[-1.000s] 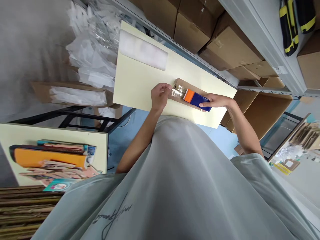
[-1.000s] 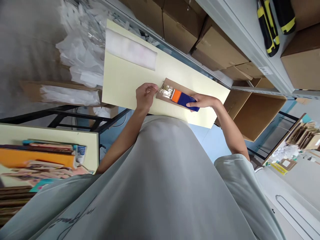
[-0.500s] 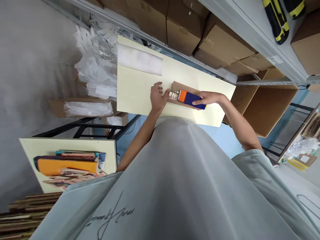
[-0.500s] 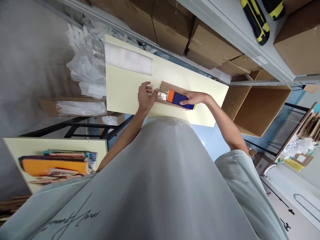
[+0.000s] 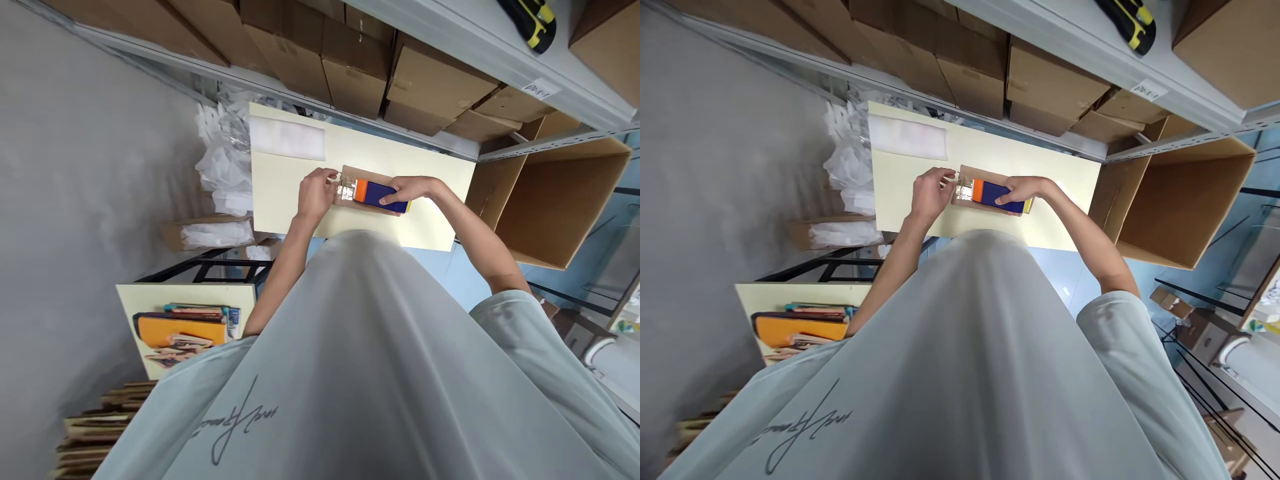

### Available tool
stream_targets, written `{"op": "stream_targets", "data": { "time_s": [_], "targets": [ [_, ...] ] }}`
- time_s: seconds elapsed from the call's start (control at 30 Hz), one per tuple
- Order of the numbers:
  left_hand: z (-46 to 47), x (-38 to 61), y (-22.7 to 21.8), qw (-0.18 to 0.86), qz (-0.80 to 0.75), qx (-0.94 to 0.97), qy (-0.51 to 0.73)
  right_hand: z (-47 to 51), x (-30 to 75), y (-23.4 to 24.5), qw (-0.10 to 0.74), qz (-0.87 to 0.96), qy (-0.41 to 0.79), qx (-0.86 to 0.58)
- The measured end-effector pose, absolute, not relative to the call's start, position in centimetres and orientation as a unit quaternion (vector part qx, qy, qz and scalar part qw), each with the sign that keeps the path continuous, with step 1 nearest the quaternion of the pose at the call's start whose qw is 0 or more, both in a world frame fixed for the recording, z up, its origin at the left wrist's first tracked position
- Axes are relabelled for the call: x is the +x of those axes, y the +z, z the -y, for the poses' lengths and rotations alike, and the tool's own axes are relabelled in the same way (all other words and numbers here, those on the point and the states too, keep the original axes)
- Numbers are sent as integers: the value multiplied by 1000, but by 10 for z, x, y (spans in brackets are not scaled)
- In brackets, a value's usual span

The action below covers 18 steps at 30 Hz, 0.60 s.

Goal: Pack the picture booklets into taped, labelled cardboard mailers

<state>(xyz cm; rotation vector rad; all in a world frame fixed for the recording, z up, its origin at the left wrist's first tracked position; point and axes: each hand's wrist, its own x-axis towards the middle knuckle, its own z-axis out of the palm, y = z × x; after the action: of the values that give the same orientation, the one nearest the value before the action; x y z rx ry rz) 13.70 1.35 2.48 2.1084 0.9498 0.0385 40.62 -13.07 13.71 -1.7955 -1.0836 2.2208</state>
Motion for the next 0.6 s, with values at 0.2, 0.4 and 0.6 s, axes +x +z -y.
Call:
{"op": "stream_targets", "data": {
  "time_s": [0.2, 0.4, 0.6],
  "targets": [
    [-22, 134, 28, 338, -316, 886, -37, 133, 402, 139, 34, 361, 718, -594],
    [-28, 135, 25, 352, -297, 887, -38, 134, 398, 140, 16, 348, 707, -615],
    [-40, 147, 10, 433, -264, 860, 50, 135, 394, 148, 38, 334, 723, -603]
  ]
}}
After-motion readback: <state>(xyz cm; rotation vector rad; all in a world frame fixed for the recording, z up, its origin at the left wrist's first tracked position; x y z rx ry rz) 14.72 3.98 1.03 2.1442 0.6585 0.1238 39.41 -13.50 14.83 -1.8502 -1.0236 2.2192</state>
